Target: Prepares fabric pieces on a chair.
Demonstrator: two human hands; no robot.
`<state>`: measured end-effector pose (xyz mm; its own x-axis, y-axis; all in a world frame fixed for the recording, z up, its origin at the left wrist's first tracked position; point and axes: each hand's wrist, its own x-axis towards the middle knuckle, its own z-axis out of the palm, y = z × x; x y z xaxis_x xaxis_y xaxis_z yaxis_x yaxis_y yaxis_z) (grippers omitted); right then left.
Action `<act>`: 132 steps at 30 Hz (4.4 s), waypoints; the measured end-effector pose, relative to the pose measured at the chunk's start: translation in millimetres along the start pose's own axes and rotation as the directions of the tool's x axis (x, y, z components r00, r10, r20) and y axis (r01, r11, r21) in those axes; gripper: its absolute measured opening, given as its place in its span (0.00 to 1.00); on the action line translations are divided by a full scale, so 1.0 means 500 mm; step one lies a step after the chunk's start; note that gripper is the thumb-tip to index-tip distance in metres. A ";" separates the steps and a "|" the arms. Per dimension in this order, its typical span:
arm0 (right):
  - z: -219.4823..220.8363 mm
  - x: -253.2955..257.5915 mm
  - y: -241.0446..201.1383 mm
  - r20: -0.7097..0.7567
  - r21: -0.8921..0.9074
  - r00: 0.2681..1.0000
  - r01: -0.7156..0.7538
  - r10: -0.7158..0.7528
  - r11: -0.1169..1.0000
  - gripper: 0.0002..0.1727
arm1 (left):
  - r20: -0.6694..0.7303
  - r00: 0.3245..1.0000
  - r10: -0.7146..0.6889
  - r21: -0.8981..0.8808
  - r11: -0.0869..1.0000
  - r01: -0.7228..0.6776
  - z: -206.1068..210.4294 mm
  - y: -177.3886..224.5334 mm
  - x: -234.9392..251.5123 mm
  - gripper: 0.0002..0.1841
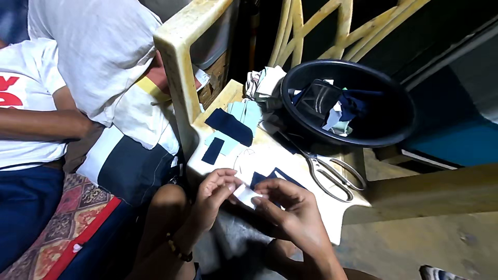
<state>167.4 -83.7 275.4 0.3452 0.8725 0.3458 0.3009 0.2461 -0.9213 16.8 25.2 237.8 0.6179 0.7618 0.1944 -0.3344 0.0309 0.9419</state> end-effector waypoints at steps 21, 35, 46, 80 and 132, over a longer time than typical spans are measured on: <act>0.026 0.008 -0.001 0.014 0.208 0.987 -0.158 0.158 0.965 0.23 | 0.162 0.986 0.046 0.082 0.995 -0.060 0.021 0.004 -0.016 0.19; 0.007 0.006 -0.006 0.126 0.133 0.983 -0.152 0.136 0.979 0.19 | 0.034 0.978 0.206 0.227 0.951 -0.208 0.021 0.004 -0.005 0.03; -0.017 0.015 0.009 -0.104 0.021 0.990 -0.097 0.098 0.995 0.17 | -0.069 0.984 0.164 0.148 0.977 -0.153 0.026 0.001 -0.011 0.14; 0.000 0.042 0.071 -0.180 -0.493 0.984 -0.096 0.006 0.865 0.18 | 0.133 0.950 0.283 0.801 0.534 -0.271 0.034 -0.024 -0.017 0.05; 0.000 0.038 0.073 -0.160 -0.532 0.987 -0.080 -0.007 0.843 0.18 | 0.376 0.875 0.304 0.829 0.313 -0.464 -0.001 -0.020 -0.022 0.10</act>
<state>184.8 -58.4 248.4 0.4810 0.7917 0.3766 0.6989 -0.0869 -0.7099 12.9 16.8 225.9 0.7065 0.4332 0.5596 0.1983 -0.8802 0.4311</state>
